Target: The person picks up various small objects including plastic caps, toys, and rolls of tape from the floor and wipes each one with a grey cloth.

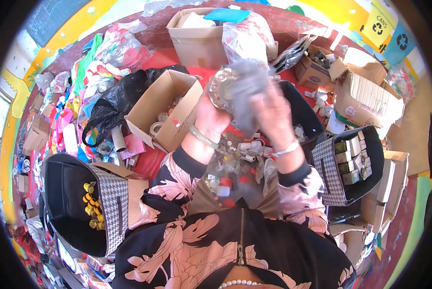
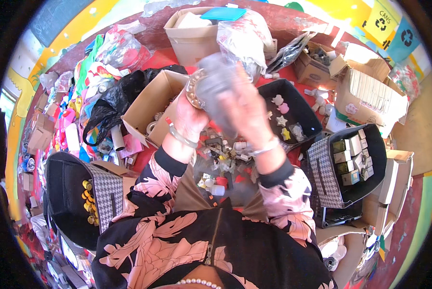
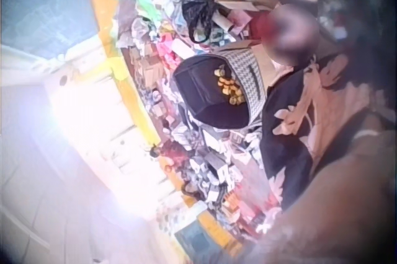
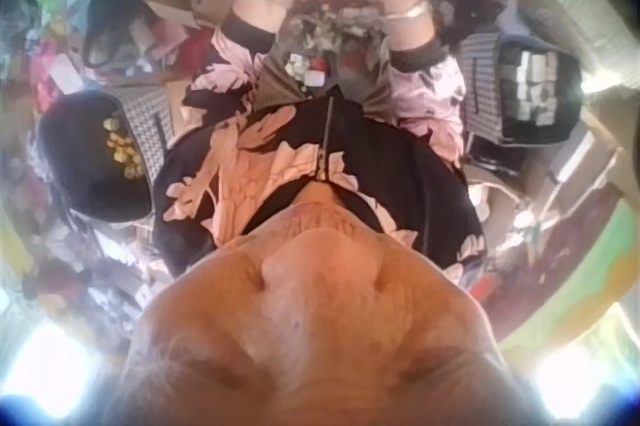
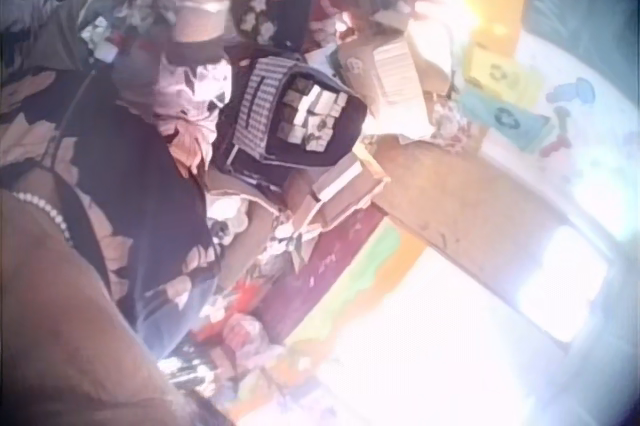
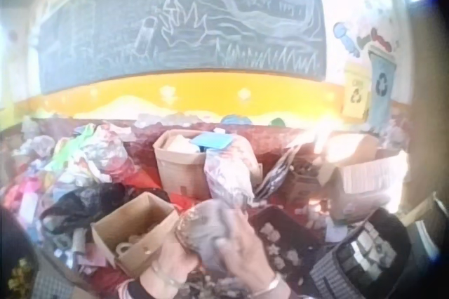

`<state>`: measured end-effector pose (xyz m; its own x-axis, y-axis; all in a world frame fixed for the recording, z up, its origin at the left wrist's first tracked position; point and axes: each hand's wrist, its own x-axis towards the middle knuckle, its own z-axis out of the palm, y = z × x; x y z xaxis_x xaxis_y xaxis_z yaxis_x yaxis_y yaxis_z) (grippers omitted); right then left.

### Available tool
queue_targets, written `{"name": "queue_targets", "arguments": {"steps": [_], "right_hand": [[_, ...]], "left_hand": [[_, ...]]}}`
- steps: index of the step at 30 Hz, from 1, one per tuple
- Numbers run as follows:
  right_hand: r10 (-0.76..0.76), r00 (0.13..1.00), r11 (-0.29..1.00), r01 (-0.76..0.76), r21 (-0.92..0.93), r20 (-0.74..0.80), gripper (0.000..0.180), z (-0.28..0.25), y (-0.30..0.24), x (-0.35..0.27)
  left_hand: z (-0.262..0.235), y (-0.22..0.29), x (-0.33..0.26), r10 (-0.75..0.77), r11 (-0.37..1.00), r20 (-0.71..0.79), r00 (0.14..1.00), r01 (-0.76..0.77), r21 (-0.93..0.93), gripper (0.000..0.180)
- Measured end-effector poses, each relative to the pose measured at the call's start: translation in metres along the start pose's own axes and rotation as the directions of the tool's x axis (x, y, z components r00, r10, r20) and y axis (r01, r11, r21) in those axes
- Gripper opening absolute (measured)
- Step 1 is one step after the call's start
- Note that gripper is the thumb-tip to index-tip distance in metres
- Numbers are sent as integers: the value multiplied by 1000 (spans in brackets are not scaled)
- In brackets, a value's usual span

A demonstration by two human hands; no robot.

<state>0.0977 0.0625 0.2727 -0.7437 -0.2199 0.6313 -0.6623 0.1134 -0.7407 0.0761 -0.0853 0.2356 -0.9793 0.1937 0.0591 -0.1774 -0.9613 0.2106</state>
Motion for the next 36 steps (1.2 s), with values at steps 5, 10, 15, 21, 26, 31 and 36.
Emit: {"name": "queue_targets", "arguments": {"steps": [5,10,15,21,26,31,36], "right_hand": [[-105,966,767,229,-599,236,60,49,44,-10],[-170,984,834,118,-539,-49,54,59,67,-15],[99,861,950,-231,-209,-500,33,57,83,-6],[426,834,899,-347,267,-351,30,6,141,-2],[711,684,607,-477,636,-165,23,6,190,-13],[532,842,501,-226,835,-91,32,-5,135,3],[651,755,432,-456,778,81,48,6,96,5]], "left_hand": [[-35,-15,-11,67,995,48,997,-71,76,55],[-40,-14,-1,70,962,-127,989,-34,270,30],[-23,-22,5,-50,944,-218,975,117,308,27],[-26,-36,3,-72,917,-14,997,71,393,32],[-48,-24,10,-151,988,-18,988,151,-11,36],[-59,1,19,28,999,-41,999,-29,-25,43],[-33,-2,12,94,992,-61,994,-88,91,55]]}}
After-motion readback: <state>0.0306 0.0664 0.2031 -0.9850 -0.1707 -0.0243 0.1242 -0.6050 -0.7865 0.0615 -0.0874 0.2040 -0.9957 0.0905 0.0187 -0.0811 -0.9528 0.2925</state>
